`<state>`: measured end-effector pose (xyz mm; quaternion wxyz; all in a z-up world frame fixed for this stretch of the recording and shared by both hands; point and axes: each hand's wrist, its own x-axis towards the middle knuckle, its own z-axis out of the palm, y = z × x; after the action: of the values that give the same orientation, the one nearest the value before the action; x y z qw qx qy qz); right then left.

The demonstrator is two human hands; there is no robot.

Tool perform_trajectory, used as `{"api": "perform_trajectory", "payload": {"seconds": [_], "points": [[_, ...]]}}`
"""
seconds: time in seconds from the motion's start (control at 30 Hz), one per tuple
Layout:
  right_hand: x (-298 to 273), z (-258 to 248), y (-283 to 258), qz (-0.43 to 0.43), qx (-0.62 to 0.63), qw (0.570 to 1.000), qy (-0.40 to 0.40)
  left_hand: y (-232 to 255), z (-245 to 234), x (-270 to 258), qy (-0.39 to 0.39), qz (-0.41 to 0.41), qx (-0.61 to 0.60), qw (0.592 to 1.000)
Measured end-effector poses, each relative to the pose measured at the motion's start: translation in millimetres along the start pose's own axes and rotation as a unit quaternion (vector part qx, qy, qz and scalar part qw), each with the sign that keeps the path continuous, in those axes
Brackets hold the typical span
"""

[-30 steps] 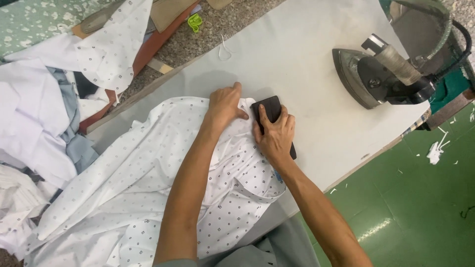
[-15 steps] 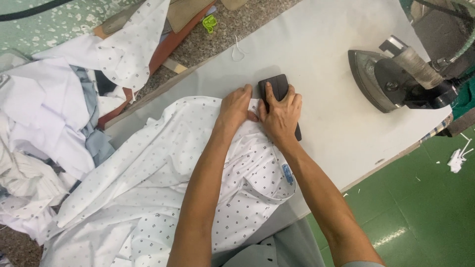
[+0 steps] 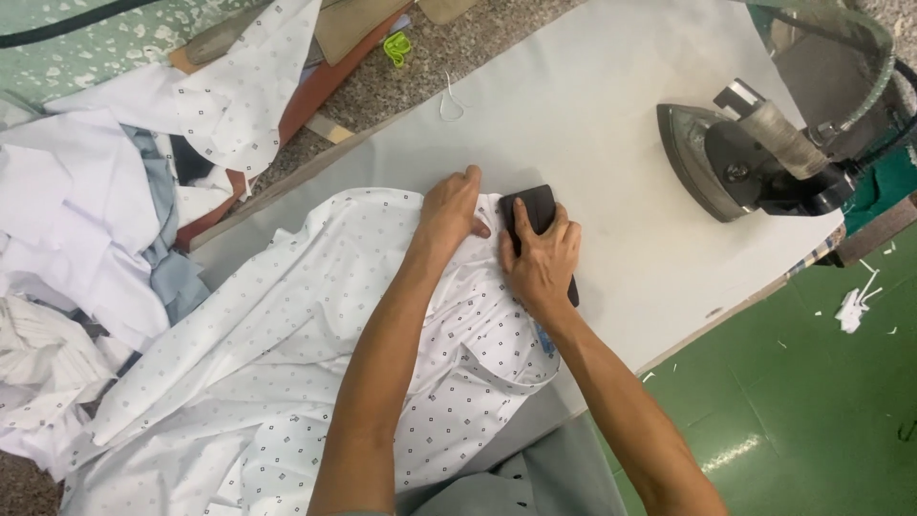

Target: The person irons a white patterned shirt on an ironing board, repeatedly smoothing and repositioning the fabric with both hands while using a steam iron. The person also uses a small black rectangular tool to press seams and edges during the process.

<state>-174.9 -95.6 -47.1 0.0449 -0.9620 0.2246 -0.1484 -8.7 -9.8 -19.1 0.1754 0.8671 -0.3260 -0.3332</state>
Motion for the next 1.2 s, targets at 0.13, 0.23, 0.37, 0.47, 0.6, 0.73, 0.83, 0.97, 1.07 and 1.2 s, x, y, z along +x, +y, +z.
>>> {"api": "perform_trajectory", "payload": {"seconds": [0.13,0.23,0.37,0.47,0.6,0.73,0.83,0.97,1.07,1.2], "points": [[37.7,19.2,-3.4,-0.021,0.002,0.999,0.028,-1.0,1.5,-3.7,-0.003,-0.006,0.002,1.0],[59.2,24.9,-6.5,-0.037,0.01,0.998,0.051,3.5,-4.4,-14.0,0.015,-0.004,-0.011,1.0],[76.4,29.9,-7.2,-0.039,0.014,0.999,0.021,-4.1,8.3,-14.8,0.056,0.009,-0.037,0.998],[97.8,33.4,-5.6,-0.044,0.012,0.999,0.003,-8.5,21.4,-4.6,0.065,-0.022,-0.025,0.997],[123.7,54.7,25.3,-0.063,-0.011,0.997,-0.039,-17.1,34.4,11.7,0.075,-0.061,0.017,0.995],[92.7,4.5,74.4,-0.072,-0.033,0.977,-0.196,-6.4,48.7,19.9,0.084,-0.069,0.061,0.992],[46.5,-13.5,120.7,-0.162,-0.014,0.948,-0.272,-5.2,53.8,25.1,0.094,-0.085,0.072,0.989],[6.7,-29.7,129.3,-0.309,0.16,0.882,-0.318,-8.5,61.6,30.6,0.09,-0.111,0.102,0.984],[-3.1,-40.9,113.4,-0.337,0.212,0.865,-0.305,1.4,48.6,18.0,0.087,-0.097,0.11,0.985],[-16.9,-33.5,103.4,-0.167,0.283,0.915,-0.234,1.3,46.6,16.6,0.067,-0.082,0.112,0.988]]}}
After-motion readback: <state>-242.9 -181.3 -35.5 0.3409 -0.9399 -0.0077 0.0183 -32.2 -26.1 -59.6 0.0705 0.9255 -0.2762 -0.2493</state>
